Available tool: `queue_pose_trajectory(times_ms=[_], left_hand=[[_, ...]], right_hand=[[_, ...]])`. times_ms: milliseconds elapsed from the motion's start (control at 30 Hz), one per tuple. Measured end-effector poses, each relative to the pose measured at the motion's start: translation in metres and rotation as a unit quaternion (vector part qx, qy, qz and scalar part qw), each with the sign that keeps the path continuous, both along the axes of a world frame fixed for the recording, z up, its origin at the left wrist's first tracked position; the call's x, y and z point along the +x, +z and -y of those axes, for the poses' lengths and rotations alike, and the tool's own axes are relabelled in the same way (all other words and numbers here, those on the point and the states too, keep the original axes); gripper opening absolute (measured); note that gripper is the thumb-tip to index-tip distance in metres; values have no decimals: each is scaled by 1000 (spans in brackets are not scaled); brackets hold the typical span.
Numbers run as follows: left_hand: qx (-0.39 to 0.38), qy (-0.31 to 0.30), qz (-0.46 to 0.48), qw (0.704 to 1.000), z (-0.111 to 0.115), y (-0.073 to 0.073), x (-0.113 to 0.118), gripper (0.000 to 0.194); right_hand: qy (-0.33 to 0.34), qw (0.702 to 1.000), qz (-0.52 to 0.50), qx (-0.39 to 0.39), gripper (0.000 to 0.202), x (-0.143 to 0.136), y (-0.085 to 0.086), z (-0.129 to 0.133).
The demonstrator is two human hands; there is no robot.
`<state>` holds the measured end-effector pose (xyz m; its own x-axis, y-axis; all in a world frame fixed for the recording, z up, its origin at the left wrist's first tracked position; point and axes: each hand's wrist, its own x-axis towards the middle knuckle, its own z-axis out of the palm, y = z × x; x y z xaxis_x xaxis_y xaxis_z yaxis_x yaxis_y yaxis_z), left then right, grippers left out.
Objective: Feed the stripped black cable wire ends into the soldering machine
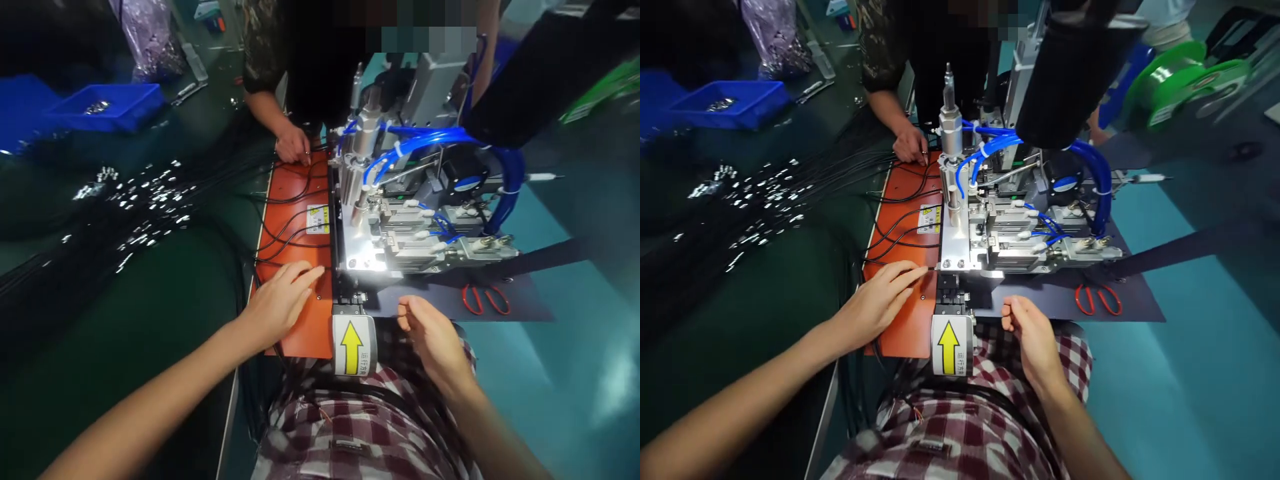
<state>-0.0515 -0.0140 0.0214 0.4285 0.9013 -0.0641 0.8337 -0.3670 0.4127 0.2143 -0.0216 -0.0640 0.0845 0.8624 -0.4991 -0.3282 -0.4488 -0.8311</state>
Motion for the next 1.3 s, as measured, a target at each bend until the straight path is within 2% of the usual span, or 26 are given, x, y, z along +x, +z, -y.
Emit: queue_pose_trajectory(times_ms=[67, 100, 167, 233, 333, 400, 500, 600, 667, 733, 800, 867, 900, 1067, 1167, 1300], left_hand=[[-88, -125, 30, 988, 6, 17, -9, 26], [-115, -186, 9, 976, 11, 23, -13, 19], [-98, -232, -51, 966, 24, 32, -18, 14], [-97, -247, -60, 962, 30, 36, -21, 21], [-132, -218, 27, 967, 24, 38, -20, 28], [-118, -191, 76, 971, 16, 39, -19, 29], [-93, -172, 98, 976, 9, 41, -19, 27], [-171, -171, 114, 964, 11, 42, -19, 26], [-189, -168, 73, 965, 16, 43, -19, 27], [-137, -178, -6, 975, 20, 42, -18, 31], [-74, -214, -78, 971, 21, 41, -16, 28], [-53, -243, -108, 963, 20, 39, -15, 23], [-51, -239, -103, 964, 19, 38, -14, 21], [-3, -100, 32, 994, 18, 30, -5, 16], [-22, -80, 83, 993, 23, 18, 4, 23], [-36, -45, 96, 994, 26, 6, 13, 19]], right_hand=[[6, 1000, 7, -4, 27, 2, 5, 2], [5, 1000, 9, -7, 26, 4, 8, 3], [0, 1000, 12, -8, 24, 6, 14, 5], [-8, 1000, 12, -2, 24, 7, 20, 6], [0, 1000, 16, 12, 23, 4, 29, 5], [20, 999, 24, 22, 22, 0, 34, 4], [55, 996, 43, 46, 22, -5, 41, 5], [90, 992, 59, 66, 23, -8, 44, 8], [110, 990, 61, 69, 23, -10, 45, 11], [126, 988, 58, 69, 23, -12, 46, 13], [134, 987, 55, 70, 23, -13, 47, 13], [136, 987, 54, 72, 23, -15, 49, 14], [135, 987, 54, 73, 23, -16, 50, 14], [142, 986, 28, 83, 31, -22, 58, 18], [184, 977, 3, 110, 41, -28, 61, 18], [190, 974, 62, 102, 19, -34, 61, 13]])
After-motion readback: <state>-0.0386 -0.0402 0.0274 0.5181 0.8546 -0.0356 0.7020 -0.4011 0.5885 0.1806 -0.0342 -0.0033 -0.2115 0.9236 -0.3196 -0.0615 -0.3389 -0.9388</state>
